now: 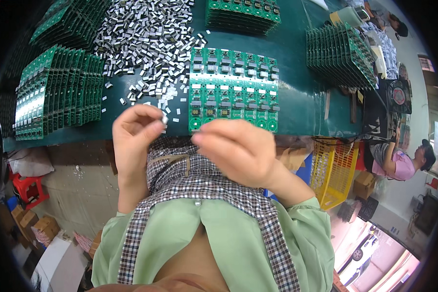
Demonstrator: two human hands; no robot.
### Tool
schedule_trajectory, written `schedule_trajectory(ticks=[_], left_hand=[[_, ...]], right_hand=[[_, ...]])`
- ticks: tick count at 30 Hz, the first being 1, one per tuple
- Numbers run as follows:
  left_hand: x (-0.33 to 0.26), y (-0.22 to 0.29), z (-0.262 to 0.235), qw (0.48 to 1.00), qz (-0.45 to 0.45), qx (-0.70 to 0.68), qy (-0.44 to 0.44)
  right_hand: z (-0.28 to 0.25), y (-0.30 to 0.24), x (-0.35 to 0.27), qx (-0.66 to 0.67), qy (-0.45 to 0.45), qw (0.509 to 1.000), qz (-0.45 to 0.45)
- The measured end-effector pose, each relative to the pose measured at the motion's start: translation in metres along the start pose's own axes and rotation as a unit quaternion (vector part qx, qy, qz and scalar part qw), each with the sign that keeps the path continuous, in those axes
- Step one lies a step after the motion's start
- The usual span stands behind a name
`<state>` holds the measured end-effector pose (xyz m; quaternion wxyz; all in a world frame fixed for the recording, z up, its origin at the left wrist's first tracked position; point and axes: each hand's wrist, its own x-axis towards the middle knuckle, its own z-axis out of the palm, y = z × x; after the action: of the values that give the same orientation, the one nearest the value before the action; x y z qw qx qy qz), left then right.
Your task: The person installs electronic components into circuit boards by hand and stacks the assembled circuit boards on the table.
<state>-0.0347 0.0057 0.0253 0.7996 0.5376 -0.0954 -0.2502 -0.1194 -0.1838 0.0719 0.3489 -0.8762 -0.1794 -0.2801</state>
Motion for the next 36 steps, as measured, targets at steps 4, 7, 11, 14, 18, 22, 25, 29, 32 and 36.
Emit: schedule_trajectory(ticks=[4,7,11,14,18,22,25,29,32,36], left_hand=[[-0.013,0.003,0.023,0.991,0.004,-0.03,-0.127],[-0.012,-0.001,0.025,0.992,0.043,0.04,-0.11],[-0.013,-0.01,0.028,0.98,0.142,0.108,-0.091],[-0.01,-0.013,0.029,0.952,0.234,0.182,-0.08],[-0.01,-0.014,0.037,0.913,0.318,0.253,-0.04],[-0.01,-0.016,0.04,0.908,0.332,0.255,-0.028],[-0.01,-0.018,0.037,0.9,0.351,0.258,-0.027],[-0.01,-0.018,0.036,0.895,0.359,0.261,-0.039],[-0.01,-0.019,0.036,0.9,0.343,0.262,-0.059],[-0.01,-0.021,0.036,0.922,0.298,0.233,-0.083]], right_hand=[[0.009,0.004,-0.001,-0.002,-0.022,0.995,-0.094],[0.008,-0.002,-0.005,0.041,-0.013,0.999,-0.002],[0.001,-0.003,-0.008,0.091,-0.004,0.991,0.102],[0.002,0.0,-0.012,0.135,-0.014,0.981,0.137],[0.007,0.004,-0.021,0.246,-0.003,0.941,0.232],[0.011,0.002,-0.024,0.361,0.028,0.889,0.281],[0.011,0.001,-0.022,0.36,0.015,0.891,0.276],[0.007,0.004,-0.02,0.323,-0.022,0.911,0.254],[0.003,0.009,-0.019,0.271,-0.06,0.936,0.215],[0.001,0.01,-0.017,0.24,-0.068,0.951,0.184]])
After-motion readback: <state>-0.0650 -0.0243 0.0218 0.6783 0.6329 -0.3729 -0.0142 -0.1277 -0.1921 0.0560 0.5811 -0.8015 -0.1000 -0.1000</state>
